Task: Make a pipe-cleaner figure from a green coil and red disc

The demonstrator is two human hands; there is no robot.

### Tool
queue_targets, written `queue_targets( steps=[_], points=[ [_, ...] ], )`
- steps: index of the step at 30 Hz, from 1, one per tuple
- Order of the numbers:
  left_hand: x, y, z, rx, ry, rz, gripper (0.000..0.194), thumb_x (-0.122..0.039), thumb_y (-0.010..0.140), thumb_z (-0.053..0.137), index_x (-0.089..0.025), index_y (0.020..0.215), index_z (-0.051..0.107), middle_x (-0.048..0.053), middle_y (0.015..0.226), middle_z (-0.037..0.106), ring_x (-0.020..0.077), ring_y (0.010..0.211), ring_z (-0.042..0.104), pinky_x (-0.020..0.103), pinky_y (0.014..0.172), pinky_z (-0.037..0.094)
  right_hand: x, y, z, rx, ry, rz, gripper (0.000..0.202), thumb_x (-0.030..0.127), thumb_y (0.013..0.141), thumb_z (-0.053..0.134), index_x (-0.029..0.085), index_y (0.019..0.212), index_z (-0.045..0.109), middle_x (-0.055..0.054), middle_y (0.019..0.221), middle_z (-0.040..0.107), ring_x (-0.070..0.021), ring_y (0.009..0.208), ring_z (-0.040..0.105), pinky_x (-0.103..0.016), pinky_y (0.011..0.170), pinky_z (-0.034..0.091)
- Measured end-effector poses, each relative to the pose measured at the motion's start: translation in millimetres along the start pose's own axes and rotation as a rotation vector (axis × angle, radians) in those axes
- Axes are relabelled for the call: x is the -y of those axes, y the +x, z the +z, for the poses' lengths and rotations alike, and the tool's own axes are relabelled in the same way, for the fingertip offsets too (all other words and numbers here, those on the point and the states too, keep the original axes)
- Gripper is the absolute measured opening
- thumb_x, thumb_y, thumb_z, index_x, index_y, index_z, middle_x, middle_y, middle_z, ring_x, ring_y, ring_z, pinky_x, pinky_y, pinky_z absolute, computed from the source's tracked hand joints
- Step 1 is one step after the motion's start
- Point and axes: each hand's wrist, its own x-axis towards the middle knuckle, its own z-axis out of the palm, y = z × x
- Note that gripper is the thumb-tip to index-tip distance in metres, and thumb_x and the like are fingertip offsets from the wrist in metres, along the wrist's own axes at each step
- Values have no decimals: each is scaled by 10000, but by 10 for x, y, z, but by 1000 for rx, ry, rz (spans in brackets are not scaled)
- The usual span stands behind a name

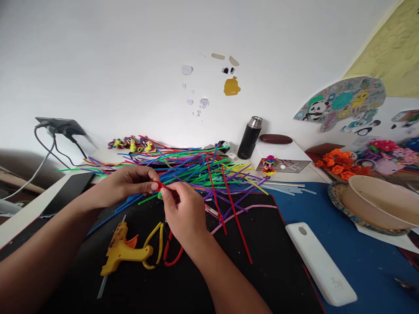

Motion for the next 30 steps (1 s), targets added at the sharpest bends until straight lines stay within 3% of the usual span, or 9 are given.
queue_targets(
  steps=[17,30],
  points=[
    [85,41,-8,-94,-56,7,322,-514,855,887,-206,803,808,34,714,717,169,655,615,266,616,501,34,7,-3,-4,9,14,194,322,1049,627,223,930,743,-55,880,787,-210,792,725,-311,724,516],
    [107,76,179,-108,-437,-111,383,-497,749,999,-163,805,820,38,707,751,125,612,636,213,569,492,4,35,17,-5,228,119,242,410,1033,653,215,920,741,-54,874,793,-205,766,727,-302,699,555]
  ],
)
